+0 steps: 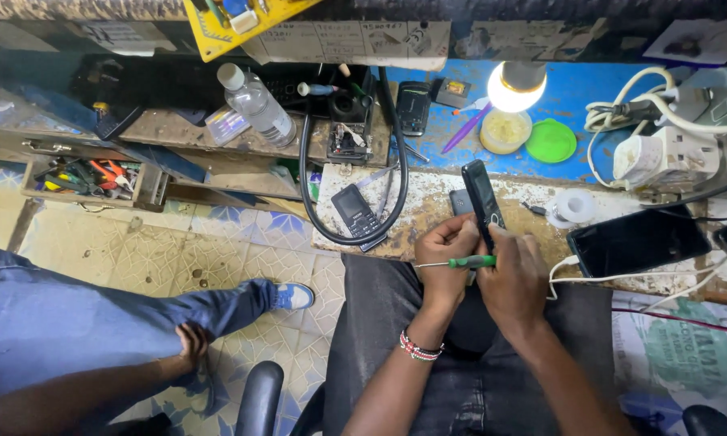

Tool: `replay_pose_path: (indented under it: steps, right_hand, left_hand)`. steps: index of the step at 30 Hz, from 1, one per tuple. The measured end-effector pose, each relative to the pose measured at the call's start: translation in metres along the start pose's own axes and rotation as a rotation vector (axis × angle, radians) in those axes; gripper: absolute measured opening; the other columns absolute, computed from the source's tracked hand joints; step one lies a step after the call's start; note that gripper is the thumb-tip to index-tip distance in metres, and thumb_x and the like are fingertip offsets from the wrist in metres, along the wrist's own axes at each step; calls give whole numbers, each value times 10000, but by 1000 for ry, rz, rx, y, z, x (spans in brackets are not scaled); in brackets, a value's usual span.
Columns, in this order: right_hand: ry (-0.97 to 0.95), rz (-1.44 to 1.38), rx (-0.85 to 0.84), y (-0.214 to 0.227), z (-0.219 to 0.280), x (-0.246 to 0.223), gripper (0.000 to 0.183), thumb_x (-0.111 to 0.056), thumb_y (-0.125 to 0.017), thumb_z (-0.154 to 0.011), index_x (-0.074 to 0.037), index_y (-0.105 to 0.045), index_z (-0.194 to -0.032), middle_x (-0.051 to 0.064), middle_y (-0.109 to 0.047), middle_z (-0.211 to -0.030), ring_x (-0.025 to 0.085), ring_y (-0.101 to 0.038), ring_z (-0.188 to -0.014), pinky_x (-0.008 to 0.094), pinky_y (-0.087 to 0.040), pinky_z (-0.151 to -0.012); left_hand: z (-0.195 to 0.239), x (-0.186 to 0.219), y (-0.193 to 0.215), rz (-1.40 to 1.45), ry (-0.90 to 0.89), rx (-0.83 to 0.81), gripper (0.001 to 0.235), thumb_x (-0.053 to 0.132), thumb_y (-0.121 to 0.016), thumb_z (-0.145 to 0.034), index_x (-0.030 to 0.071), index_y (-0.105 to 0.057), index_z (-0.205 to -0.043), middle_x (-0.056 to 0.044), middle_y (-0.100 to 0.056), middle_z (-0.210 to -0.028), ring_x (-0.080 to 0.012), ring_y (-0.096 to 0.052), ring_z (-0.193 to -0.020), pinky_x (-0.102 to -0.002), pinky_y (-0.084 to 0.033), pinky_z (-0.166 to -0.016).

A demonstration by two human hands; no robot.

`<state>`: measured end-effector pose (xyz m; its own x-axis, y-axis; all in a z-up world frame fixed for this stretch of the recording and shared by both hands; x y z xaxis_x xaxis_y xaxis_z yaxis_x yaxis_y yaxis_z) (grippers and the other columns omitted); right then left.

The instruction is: The person removes the back cover of a black mobile phone, uses a green screwdriver to unscrew internal components, and then reassembles the phone by replacing the back cover. The work is performed at a cluttered electronics repair workbench with tools and other devices visible.

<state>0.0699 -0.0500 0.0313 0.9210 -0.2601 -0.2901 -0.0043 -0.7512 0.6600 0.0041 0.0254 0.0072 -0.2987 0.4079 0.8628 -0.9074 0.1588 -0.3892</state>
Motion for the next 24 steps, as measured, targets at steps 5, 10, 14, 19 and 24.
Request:
replay_pose_path:
  steps: [5, 10, 14, 19, 24]
  right_hand:
    - [-16, 14, -12, -3, 0, 7, 325, -64, -885, -825, -79, -733, -1111, 54, -643, -728, 277, -655, -706, 397, -589, -648]
    - [-73, -43, -26, -1, -2, 10, 351, -53, -890, -823, -95, -724, -1129, 43, -635, -730, 291, -648, -724, 425, -576, -652]
    - [-113, -54, 17, 0, -2, 12, 286, -79, -926, -827, -108, -751, -1051, 29, -614, -694, 285, -640, -684, 414, -569, -656]
    - [-118, -66, 17, 0, 0, 12, 326, -66, -933, -815, -110, -756, -1085, 17, -618, -695, 278, -638, -670, 413, -573, -655]
    - [-84, -51, 61, -5, 3, 13, 298, -76, -946, -816, -82, -773, -1060, 47, -616, -696, 308, -645, -680, 412, -558, -645]
  left_hand:
    - [-4, 9, 1, -9, 8, -51, 173, 131, -776, -925, 6, -804, -1041, -88, -740, -700, -58, -672, -628, -191, -549, -572]
    - [1, 25, -2, 35, 35, -72, 182, 135, -795, -922, -11, -797, -1031, -92, -749, -726, -51, -682, -658, -181, -565, -617]
    - [-3, 15, -1, 55, 31, -72, 169, 139, -802, -917, 8, -804, -1023, -79, -754, -740, -55, -690, -671, -192, -580, -612]
    - [-1, 18, -3, 70, 33, -61, 191, 158, -835, -898, 12, -808, -1017, -92, -750, -724, -66, -699, -667, -193, -582, -594]
    - [3, 17, -7, 152, 64, -32, 189, 142, -843, -886, -1, -807, -1004, -95, -755, -733, -86, -723, -666, -189, -596, -608]
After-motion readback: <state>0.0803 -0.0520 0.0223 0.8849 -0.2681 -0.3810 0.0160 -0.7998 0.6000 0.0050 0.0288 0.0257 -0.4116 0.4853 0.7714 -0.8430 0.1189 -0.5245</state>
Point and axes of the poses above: each hand's wrist, its own z-axis away from the middle knuckle, its own y-axis out of the back of the hand, x = y × z, the point moved 3 cm from there along -z, towards the middle knuckle
